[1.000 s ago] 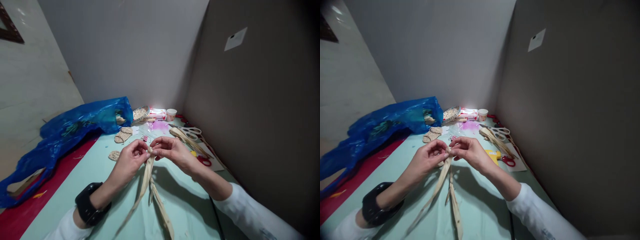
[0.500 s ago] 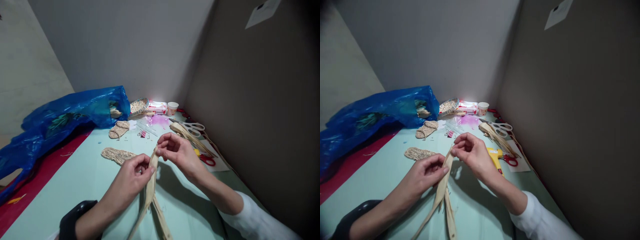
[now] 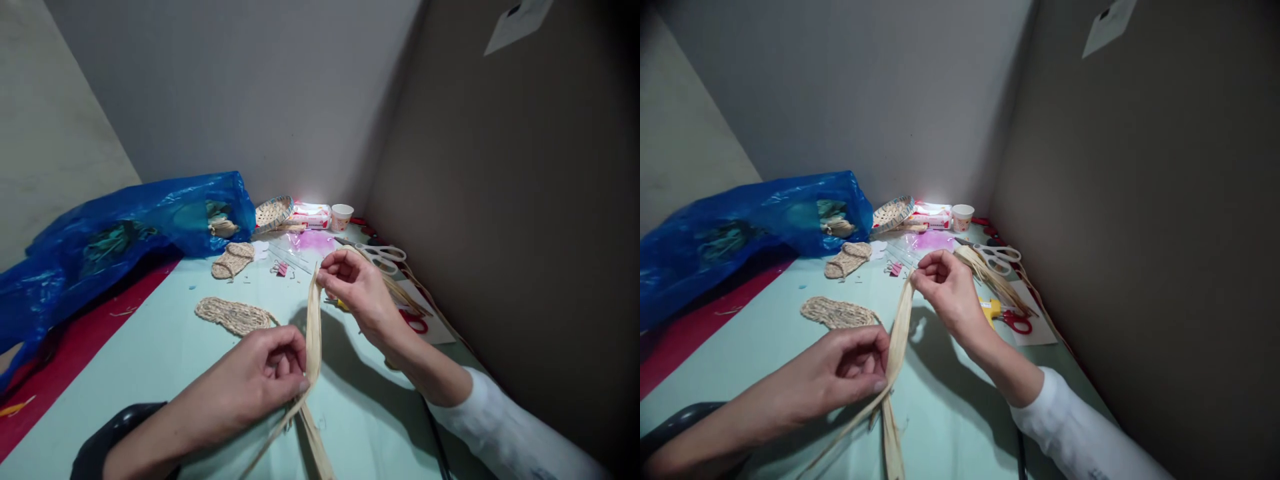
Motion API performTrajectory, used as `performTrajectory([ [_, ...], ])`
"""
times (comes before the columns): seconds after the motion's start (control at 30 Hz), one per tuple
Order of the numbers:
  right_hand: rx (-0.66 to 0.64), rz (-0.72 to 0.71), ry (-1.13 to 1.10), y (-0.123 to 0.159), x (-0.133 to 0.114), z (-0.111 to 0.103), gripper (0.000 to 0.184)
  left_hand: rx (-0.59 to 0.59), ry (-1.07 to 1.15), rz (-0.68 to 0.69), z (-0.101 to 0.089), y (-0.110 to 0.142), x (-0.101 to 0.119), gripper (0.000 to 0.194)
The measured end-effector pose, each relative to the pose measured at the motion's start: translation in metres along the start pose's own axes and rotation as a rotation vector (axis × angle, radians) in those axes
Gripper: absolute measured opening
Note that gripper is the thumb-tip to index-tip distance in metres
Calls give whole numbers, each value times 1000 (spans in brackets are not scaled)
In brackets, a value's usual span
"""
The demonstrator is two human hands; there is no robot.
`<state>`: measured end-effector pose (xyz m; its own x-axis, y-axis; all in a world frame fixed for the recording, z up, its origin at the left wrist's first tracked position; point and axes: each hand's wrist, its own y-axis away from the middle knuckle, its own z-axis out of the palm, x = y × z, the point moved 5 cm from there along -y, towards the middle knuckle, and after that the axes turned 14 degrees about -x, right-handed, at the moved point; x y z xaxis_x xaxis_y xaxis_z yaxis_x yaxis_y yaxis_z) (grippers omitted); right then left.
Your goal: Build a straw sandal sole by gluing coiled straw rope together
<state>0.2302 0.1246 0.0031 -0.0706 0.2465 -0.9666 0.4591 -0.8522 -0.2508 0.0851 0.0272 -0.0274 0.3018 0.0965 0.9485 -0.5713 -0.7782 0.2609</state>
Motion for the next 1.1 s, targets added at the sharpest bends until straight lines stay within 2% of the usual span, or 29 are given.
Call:
performTrajectory([
  [0.1, -15, -49, 41, -11, -9, 1, 22, 33, -11, 24, -13, 5, 6, 4],
  [0.17, -53, -66, 56, -13, -12, 6, 22, 158, 17, 54, -25, 7, 9, 10],
  [0.27, -211, -35, 60, -6, -9, 23, 24, 371, 94, 135, -37, 10, 12, 25],
  [0.33, -334, 15, 63, 3, -5, 35, 29, 442, 133, 179, -38, 10, 13, 26],
  [0.43, -407, 72, 18, 12, -2, 44, 34, 451, 162, 197, -36, 10, 14, 24],
  [0.7, -381, 217, -214, 10, 1, 45, 41, 434, 196, 171, -33, 12, 14, 19],
  [0.9, -405, 230, -247, 12, 2, 48, 40, 424, 221, 180, -34, 10, 10, 19],
  [1.1, -389, 198, -253, 14, 1, 48, 39, 459, 112, 225, -34, 13, 14, 23],
])
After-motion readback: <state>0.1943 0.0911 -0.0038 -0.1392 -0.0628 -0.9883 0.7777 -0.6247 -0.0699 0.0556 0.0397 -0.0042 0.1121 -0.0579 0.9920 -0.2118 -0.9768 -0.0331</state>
